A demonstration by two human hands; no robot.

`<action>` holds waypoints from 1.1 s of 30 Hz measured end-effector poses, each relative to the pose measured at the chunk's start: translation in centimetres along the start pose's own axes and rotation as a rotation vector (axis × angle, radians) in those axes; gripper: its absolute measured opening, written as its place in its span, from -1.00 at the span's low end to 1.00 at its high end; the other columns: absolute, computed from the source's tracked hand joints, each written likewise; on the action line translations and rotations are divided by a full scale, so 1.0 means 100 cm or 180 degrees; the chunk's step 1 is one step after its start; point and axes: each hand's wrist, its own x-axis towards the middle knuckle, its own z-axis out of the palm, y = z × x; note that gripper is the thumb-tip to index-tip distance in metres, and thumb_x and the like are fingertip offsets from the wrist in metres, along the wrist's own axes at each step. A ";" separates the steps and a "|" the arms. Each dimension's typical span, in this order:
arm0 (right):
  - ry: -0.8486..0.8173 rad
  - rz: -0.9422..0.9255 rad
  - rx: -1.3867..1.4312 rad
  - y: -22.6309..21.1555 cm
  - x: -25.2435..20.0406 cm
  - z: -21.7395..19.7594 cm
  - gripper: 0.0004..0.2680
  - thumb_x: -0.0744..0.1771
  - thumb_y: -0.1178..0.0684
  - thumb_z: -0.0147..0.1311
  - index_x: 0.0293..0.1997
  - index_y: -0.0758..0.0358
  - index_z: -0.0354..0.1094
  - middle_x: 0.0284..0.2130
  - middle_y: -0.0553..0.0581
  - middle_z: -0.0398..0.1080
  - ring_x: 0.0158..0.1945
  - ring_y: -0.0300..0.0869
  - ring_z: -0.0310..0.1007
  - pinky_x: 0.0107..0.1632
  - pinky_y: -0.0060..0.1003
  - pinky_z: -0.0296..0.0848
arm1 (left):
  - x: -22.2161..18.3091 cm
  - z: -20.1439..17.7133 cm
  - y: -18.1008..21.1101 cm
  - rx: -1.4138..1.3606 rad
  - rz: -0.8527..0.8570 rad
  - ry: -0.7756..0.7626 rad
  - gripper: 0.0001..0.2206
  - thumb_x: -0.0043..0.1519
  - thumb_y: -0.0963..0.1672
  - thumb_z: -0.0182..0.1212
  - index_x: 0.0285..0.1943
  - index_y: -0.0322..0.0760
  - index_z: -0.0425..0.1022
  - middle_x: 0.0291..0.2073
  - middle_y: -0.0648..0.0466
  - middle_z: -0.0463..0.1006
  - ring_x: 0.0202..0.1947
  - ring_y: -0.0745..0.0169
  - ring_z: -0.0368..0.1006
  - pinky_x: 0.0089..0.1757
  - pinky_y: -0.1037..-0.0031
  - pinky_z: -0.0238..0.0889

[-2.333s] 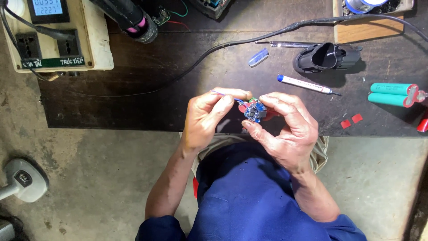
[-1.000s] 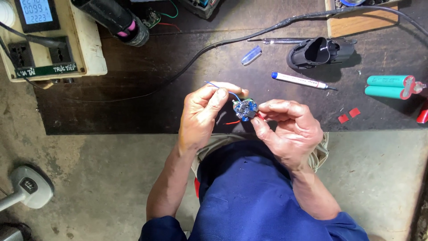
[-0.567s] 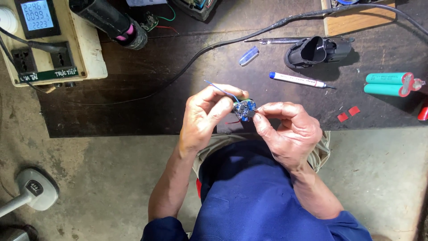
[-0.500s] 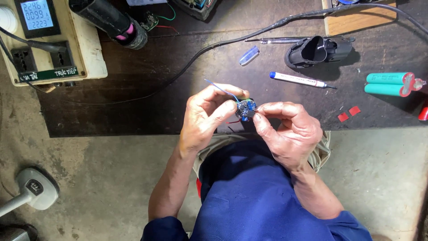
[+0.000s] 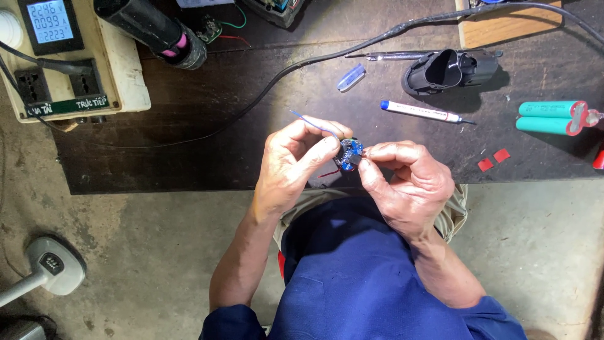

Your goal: Assembling a battery pack by connecting a BMS circuit board to lithium-ion batteries on a repair bench.

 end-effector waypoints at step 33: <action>-0.0288 -0.0213 -0.0595 -0.019 0.016 0.008 -0.74 0.21 0.25 0.46 -0.13 0.58 0.48 -0.25 0.44 0.51 -0.28 -0.03 0.58 -0.25 -0.19 0.65 | -0.028 -0.005 -0.017 0.0573 0.0758 0.0746 -0.55 0.29 -0.20 0.25 0.33 -0.48 0.26 0.05 -0.20 0.55 0.09 0.05 0.53 0.13 0.29 0.41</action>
